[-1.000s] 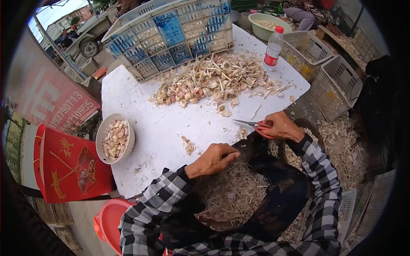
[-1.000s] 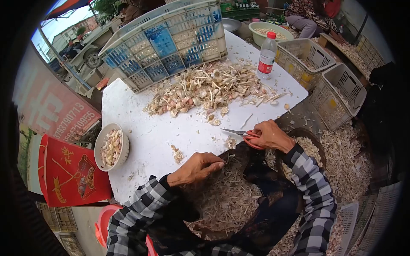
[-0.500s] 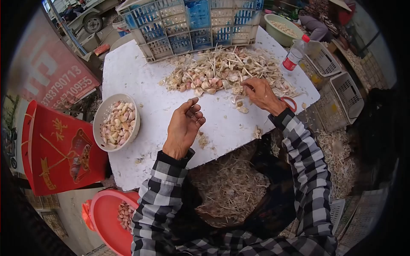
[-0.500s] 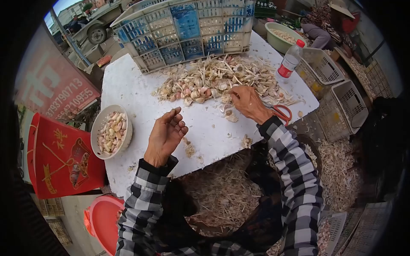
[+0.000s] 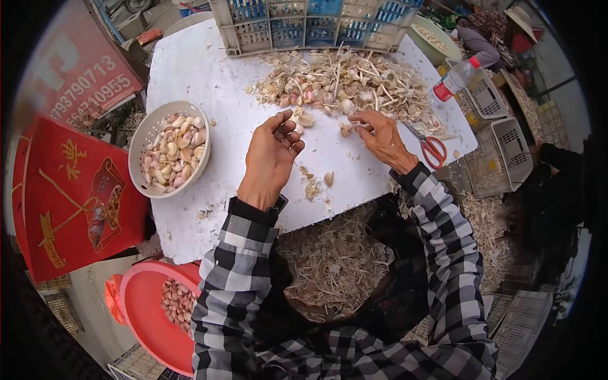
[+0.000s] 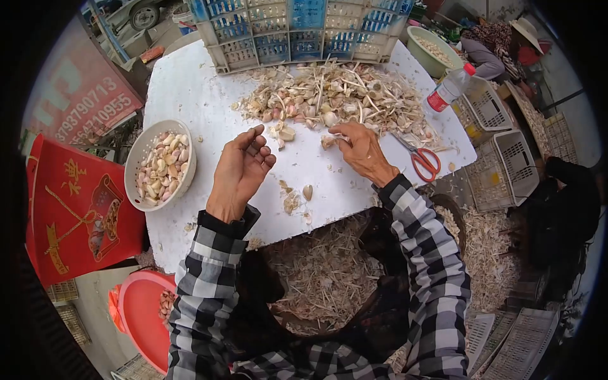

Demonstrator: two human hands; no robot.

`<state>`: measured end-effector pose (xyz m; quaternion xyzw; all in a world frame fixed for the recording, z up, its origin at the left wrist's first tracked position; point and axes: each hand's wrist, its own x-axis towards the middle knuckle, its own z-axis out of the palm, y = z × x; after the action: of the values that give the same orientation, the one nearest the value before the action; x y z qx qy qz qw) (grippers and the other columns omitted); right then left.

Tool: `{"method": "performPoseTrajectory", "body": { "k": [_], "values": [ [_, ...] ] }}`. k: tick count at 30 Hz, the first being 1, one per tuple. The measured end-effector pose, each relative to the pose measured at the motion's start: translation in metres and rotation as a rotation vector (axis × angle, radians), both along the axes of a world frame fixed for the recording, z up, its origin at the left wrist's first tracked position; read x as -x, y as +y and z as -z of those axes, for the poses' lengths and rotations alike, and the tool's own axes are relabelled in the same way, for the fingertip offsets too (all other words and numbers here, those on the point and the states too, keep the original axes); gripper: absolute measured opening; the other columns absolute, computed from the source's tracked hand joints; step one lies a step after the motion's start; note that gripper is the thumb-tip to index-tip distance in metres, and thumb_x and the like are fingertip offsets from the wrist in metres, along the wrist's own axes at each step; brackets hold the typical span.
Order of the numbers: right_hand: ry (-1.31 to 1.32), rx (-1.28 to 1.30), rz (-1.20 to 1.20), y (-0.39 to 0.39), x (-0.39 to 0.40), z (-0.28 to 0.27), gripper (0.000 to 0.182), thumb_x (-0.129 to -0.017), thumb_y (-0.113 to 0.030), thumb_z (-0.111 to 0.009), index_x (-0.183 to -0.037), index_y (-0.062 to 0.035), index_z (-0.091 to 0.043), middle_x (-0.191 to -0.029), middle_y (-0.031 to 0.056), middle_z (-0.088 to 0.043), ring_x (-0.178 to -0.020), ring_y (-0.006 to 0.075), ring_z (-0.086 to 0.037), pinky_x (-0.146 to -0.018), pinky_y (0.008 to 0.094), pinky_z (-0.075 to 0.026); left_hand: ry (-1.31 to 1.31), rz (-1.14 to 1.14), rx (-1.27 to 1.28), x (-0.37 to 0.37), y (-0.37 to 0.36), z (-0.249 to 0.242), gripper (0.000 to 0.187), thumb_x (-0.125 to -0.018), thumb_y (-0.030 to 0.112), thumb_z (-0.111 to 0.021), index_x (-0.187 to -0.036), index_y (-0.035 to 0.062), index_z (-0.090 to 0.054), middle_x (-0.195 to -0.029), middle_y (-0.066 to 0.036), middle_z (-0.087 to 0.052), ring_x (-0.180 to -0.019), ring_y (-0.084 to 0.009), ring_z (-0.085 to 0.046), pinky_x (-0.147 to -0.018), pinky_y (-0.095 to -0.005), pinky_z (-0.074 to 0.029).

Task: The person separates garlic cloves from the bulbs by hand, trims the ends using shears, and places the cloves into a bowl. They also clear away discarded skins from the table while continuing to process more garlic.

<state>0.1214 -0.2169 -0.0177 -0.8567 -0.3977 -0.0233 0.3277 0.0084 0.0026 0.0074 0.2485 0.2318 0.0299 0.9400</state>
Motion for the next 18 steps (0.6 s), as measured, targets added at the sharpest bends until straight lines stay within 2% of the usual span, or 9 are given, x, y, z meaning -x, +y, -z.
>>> {"method": "performPoseTrajectory", "body": {
  "k": [2,4,7,11,14,15,16,17,18],
  "values": [
    [0.267,0.027,0.216,-0.001,0.004,-0.01,0.027,-0.079,-0.005,-0.056,-0.104,0.0002,-0.064,-0.096,0.0152,-0.062,-0.088,0.0295,-0.059,-0.08,0.0399,-0.046,-0.01,0.025,-0.01,-0.002,-0.002,0.002,0.017,-0.092,0.013,-0.048,-0.102,0.0012,-0.056,-0.075,-0.001,-0.053,-0.065,-0.013,-0.049,-0.063,-0.028,-0.047],
    [0.222,0.054,0.183,0.007,0.011,-0.013,0.03,-0.079,-0.006,-0.056,-0.108,-0.0006,-0.063,-0.094,0.0157,-0.061,-0.086,0.03,-0.058,-0.079,0.0395,-0.047,0.004,0.029,-0.007,-0.002,-0.005,0.0,0.018,-0.092,0.014,-0.048,-0.103,0.0014,-0.056,-0.075,-0.002,-0.053,-0.066,-0.0136,-0.05,-0.063,-0.0284,-0.047],
    [-0.091,0.145,-0.093,0.02,0.012,0.001,0.034,-0.079,-0.006,-0.055,-0.112,0.0002,-0.058,-0.092,0.0171,-0.056,-0.084,0.0317,-0.057,-0.078,0.0383,-0.047,-0.004,0.04,-0.021,-0.001,-0.005,0.001,0.018,-0.092,0.014,-0.048,-0.104,0.0016,-0.056,-0.075,-0.002,-0.053,-0.067,-0.0138,-0.05,-0.064,-0.0285,-0.047],
    [-0.217,0.23,-0.024,0.024,0.011,0.017,0.032,-0.079,-0.005,-0.056,-0.11,0.0013,-0.058,-0.094,0.0172,-0.053,-0.085,0.0326,-0.057,-0.078,0.0382,-0.047,0.021,0.076,-0.096,0.0,-0.003,0.004,0.02,-0.093,0.016,-0.048,-0.106,0.0028,-0.055,-0.077,-0.003,-0.055,-0.067,-0.014,-0.05,-0.062,-0.0287,-0.046],
    [-0.119,0.114,0.013,0.024,0.021,0.0,0.027,-0.079,-0.004,-0.059,-0.106,0.0006,-0.06,-0.093,0.0146,-0.051,-0.084,0.0298,-0.058,-0.075,0.0362,-0.049,0.096,0.19,-0.283,0.0,-0.009,0.0,0.024,-0.094,0.022,-0.046,-0.108,0.0035,-0.054,-0.08,-0.004,-0.056,-0.066,-0.014,-0.051,-0.061,-0.0284,-0.045],
    [-0.005,0.035,-0.018,0.029,0.034,-0.018,0.025,-0.079,-0.003,-0.06,-0.104,0.0001,-0.061,-0.094,0.0133,-0.051,-0.083,0.0273,-0.059,-0.072,0.0348,-0.05,0.14,0.278,-0.403,0.001,-0.012,-0.001,0.028,-0.095,0.026,-0.045,-0.109,0.0037,-0.053,-0.081,-0.005,-0.056,-0.066,-0.0138,-0.051,-0.06,-0.0281,-0.044],
    [0.11,-0.046,-0.048,0.032,0.046,-0.034,0.022,-0.079,-0.002,-0.061,-0.102,-0.0003,-0.062,-0.094,0.0119,-0.051,-0.082,0.0249,-0.06,-0.07,0.0333,-0.051,0.144,0.279,-0.4,0.002,-0.016,-0.001,0.028,-0.095,0.026,-0.045,-0.109,0.0037,-0.053,-0.081,-0.005,-0.056,-0.066,-0.0138,-0.051,-0.06,-0.0281,-0.044],
    [0.144,-0.072,-0.068,0.035,0.054,-0.044,0.02,-0.079,-0.002,-0.064,-0.099,-0.0021,-0.064,-0.094,0.0096,-0.052,-0.08,0.0208,-0.061,-0.068,0.0314,-0.051,0.124,0.392,-0.417,0.002,-0.019,-0.002,0.029,-0.096,0.029,-0.043,-0.108,0.004,-0.053,-0.082,-0.006,-0.056,-0.064,-0.0136,-0.05,-0.058,-0.0279,-0.044],
    [0.144,-0.071,-0.069,0.036,0.056,-0.049,0.02,-0.079,-0.002,-0.064,-0.099,-0.0021,-0.064,-0.094,0.0096,-0.052,-0.08,0.0208,-0.061,-0.068,0.0314,-0.051,0.102,0.504,-0.433,0.002,-0.021,-0.002,0.031,-0.096,0.032,-0.042,-0.106,0.0042,-0.052,-0.083,-0.007,-0.056,-0.062,-0.0133,-0.05,-0.057,-0.0277,-0.043]
  ]
}}
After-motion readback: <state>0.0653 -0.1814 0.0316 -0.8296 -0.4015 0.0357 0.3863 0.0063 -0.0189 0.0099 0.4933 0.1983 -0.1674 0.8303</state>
